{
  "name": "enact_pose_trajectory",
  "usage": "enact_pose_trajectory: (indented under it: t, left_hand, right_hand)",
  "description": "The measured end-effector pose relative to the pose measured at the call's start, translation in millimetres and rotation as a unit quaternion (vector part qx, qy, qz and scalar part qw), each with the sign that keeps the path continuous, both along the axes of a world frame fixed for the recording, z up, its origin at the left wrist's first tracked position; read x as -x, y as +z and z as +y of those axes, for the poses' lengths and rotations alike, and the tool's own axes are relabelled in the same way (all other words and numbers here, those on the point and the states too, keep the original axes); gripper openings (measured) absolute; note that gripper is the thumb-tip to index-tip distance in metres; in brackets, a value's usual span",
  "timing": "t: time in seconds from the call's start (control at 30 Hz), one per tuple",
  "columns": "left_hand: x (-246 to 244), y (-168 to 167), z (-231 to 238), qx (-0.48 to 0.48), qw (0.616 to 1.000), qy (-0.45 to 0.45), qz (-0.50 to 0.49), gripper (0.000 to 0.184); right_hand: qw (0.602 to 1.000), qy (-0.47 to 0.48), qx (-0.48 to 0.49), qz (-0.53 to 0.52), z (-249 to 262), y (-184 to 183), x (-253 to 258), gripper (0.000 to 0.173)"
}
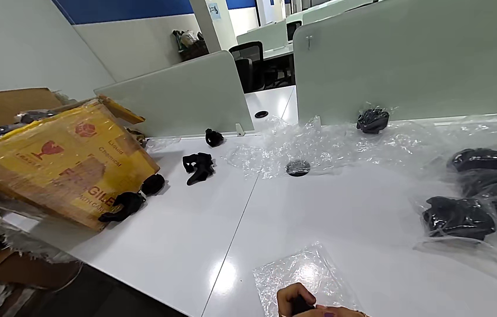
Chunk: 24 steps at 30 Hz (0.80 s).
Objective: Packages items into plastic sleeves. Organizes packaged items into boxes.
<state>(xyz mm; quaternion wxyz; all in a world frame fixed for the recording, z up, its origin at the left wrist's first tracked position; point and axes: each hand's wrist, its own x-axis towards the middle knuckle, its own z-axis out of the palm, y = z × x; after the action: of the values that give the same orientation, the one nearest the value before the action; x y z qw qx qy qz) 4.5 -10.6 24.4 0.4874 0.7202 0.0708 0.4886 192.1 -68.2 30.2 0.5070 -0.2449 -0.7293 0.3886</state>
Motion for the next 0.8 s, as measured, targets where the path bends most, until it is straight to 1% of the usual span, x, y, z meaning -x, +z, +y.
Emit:
enact_pose_trajectory:
  t: [0.07, 0.13, 0.2, 0.27, 0.33, 0.37, 0.4, 0.43, 0.47, 0.5, 0.53, 0.57, 0.6, 0.67, 0.73, 0.8]
  left_hand:
    - [-1, 0, 0, -0.036, 0.999, 0.022, 0.011, 0.048]
    - [0, 0, 3, -0.066, 0.997, 0.039, 0.017, 0.051]
    - [3, 3, 5, -0.082, 0.995, 0.049, 0.022, 0.051]
    - [6, 7, 9, -0.086, 0.994, 0.065, 0.034, 0.055]
    - [8, 11, 10, -0.093, 0.984, 0.126, 0.082, 0.053]
    - [8, 13, 9, -0.107, 0.97, 0.173, 0.131, 0.048]
    - [8, 14, 9, -0.128, 0.949, 0.215, 0.194, 0.046]
    - [8, 12, 9, -0.148, 0.924, 0.238, 0.259, 0.046]
    - [8, 10, 10, -0.162, 0.903, 0.24, 0.318, 0.048]
    - [8, 6, 11, -0.17, 0.886, 0.232, 0.363, 0.049]
    - [9, 2, 12, -0.187, 0.872, 0.228, 0.391, 0.045]
    - [10, -1, 14, -0.209, 0.863, 0.222, 0.402, 0.04]
    - [11, -4, 17, -0.234, 0.86, 0.217, 0.398, 0.039]
    - [16, -9, 30, -0.279, 0.858, 0.209, 0.377, 0.044]
    - [23, -8, 44, -0.299, 0.861, 0.206, 0.356, 0.038]
    - [30, -1, 54, -0.306, 0.865, 0.218, 0.333, 0.031]
  right_hand:
    - [1.0, -0.016, -0.01, 0.004, 1, -1, 0, 0.072]
    - [0.998, -0.052, -0.035, -0.015, 2, -2, 0, 0.059]
    - [0.994, -0.079, -0.058, -0.037, 2, -1, -1, 0.05]
    - [0.988, -0.118, -0.086, -0.057, 4, -2, -3, 0.045]
    - [0.97, -0.199, -0.114, -0.084, 7, -5, -8, 0.041]
    - [0.958, -0.25, -0.115, -0.083, 9, -6, -11, 0.041]
    - [0.943, -0.305, -0.107, -0.076, 10, -8, -14, 0.042]
    - [0.929, -0.355, -0.092, -0.057, 12, -9, -18, 0.045]
    - [0.915, -0.397, -0.069, -0.026, 15, -7, -21, 0.048]
    - [0.902, -0.43, -0.037, 0.014, 17, -5, -23, 0.05]
    - [0.888, -0.457, 0.003, 0.056, 20, -3, -25, 0.053]
    - [0.872, -0.477, 0.049, 0.099, 22, -1, -28, 0.055]
    - [0.856, -0.489, 0.094, 0.138, 25, 0, -31, 0.056]
    - [0.83, -0.495, 0.168, 0.195, 28, -1, -33, 0.055]
    - [0.822, -0.481, 0.216, 0.217, 29, -3, -33, 0.058]
    - [0.832, -0.456, 0.233, 0.212, 28, -6, -31, 0.062]
